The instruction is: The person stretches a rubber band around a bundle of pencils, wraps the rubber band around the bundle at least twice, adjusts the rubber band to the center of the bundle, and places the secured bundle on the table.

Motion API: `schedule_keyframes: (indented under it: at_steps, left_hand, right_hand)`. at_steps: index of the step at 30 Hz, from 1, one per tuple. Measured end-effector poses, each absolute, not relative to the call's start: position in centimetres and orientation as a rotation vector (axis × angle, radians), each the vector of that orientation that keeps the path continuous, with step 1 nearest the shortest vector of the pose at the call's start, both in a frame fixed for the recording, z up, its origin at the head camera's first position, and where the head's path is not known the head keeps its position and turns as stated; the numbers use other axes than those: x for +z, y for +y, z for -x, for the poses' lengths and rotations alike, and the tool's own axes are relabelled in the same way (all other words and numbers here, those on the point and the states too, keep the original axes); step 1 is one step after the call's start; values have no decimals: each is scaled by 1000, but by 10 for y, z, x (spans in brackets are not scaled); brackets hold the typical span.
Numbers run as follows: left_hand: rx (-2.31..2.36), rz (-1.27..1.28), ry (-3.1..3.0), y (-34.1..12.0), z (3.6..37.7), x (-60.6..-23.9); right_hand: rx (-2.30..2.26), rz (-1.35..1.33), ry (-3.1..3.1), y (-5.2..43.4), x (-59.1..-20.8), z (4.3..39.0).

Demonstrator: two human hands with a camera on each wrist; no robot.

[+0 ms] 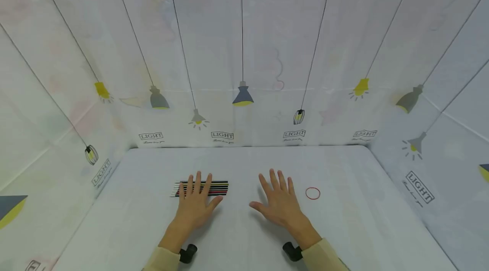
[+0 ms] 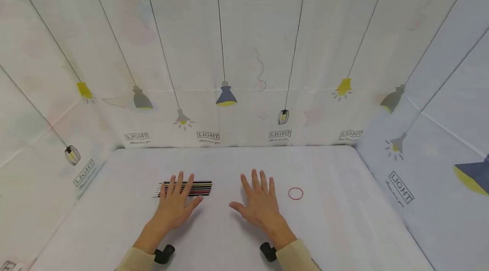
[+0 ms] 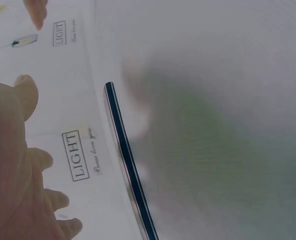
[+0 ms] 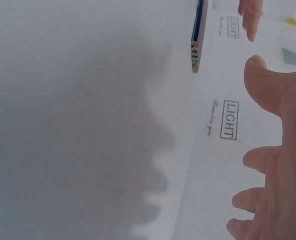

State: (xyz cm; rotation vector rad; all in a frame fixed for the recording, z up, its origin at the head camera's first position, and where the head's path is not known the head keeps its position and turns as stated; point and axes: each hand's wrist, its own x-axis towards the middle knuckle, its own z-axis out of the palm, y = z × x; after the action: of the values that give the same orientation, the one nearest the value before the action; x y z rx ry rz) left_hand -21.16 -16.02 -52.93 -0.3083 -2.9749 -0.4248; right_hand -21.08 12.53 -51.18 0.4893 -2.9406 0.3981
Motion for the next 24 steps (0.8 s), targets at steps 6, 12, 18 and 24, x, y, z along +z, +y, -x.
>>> schedule_keyframes:
  at_steps: [6, 12, 18, 24]
  left_hand:
    - [-409, 302, -3001, -173, 216, -530]
    - [-401, 332, -3003, -186, 223, -527]
    - [-386, 383, -2966, -200, 222, -527]
    - [-366, 415, -2921, -212, 220, -527]
  right_hand:
    - [374, -515, -2968, 116, -508, 212]
    - [414, -523, -2984, 108, -508, 216]
    - [422, -562, -2995, 98, -509, 216]
    - [453, -608, -2990, 88, -508, 219]
